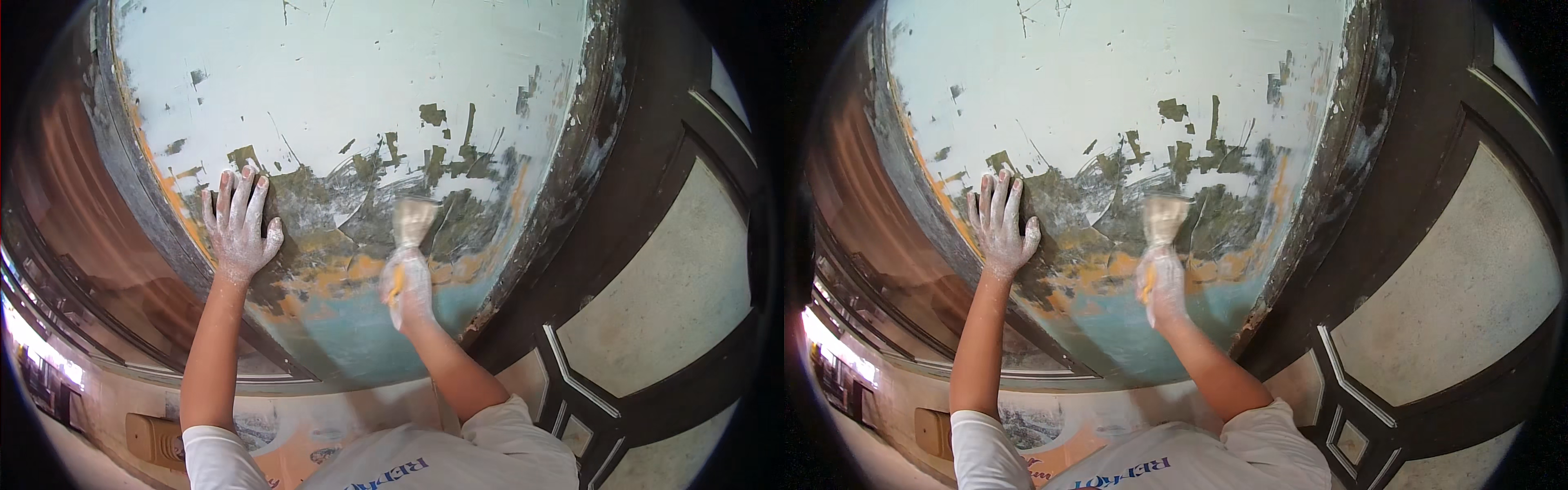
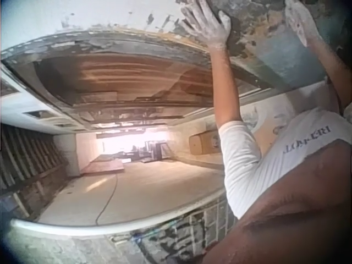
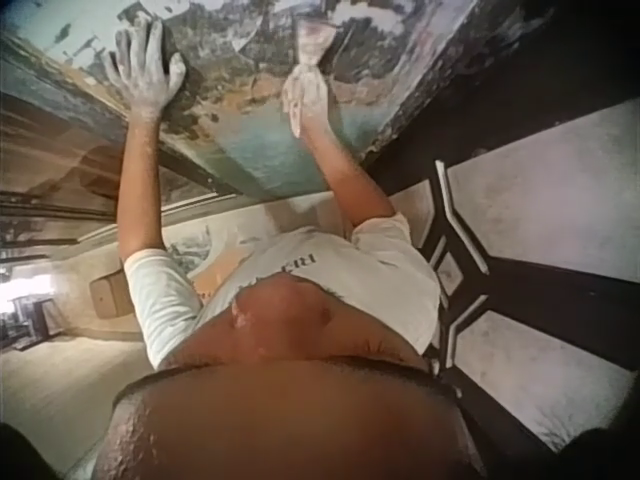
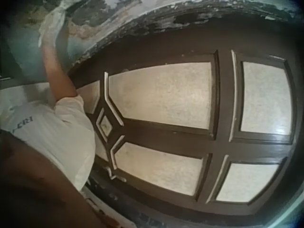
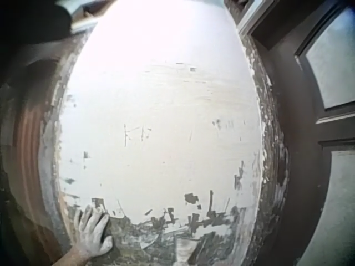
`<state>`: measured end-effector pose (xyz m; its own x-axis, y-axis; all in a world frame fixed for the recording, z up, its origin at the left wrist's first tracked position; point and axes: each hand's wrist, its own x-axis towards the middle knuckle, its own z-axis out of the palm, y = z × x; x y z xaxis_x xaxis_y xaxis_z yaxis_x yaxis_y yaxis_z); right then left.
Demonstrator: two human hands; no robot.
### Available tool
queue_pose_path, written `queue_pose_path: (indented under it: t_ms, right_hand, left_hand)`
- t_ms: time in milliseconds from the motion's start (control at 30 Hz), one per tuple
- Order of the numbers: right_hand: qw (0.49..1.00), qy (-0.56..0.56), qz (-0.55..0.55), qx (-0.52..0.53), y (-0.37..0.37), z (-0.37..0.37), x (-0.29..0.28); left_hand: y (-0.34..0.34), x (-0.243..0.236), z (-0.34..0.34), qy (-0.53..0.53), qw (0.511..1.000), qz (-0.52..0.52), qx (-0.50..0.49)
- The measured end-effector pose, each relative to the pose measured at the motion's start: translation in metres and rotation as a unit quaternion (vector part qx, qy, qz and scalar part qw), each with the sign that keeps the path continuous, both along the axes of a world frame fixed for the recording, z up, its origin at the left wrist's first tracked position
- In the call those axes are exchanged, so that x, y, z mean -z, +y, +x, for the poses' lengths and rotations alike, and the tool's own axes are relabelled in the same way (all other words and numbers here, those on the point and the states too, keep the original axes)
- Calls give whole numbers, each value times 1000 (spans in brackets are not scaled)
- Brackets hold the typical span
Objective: Scraping old paint or plaster off a wall using a putty knife.
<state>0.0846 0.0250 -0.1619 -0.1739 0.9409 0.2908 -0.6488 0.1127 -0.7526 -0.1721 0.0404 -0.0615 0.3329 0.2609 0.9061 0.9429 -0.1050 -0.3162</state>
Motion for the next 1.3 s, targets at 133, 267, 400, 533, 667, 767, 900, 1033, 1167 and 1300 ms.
queue_pose_path:
  t_ms: [133,267,400,533,667,767,900,1033,1167,1300]
  right_hand:
    - [999,35,-29,-11,-5,-2,0]
    - [999,-13,-31,-20,8,14,6]
    - [997,70,-4,38,5,26,5]
    - [1000,-18,5,4,-3,42,18]
    - [990,-96,22,103,-3,57,33]
    - [964,-195,81,160,-18,49,17]
    - [962,-270,-4,-27,-25,26,16]
    - [956,-265,-28,-125,-10,6,14]
    - [995,-66,-3,-81,-8,-8,16]
    - [959,-221,-38,-173,-10,-17,19]
  left_hand:
    - [2,-1,3,4,1000,1,5]
    - [1,1,0,-1,1000,-10,-5]
    - [2,1,1,7,1000,1,6]
    - [0,-1,1,3,1000,1,-2]
    - [-2,-4,9,-13,1000,-15,3]
    - [-3,-9,16,-31,999,-31,7]
    - [1,-11,22,-37,999,-7,11]
    - [2,-7,20,-23,1000,-15,12]
    - [2,-6,18,-24,999,-6,29]
    - [2,-4,16,-30,999,-3,29]
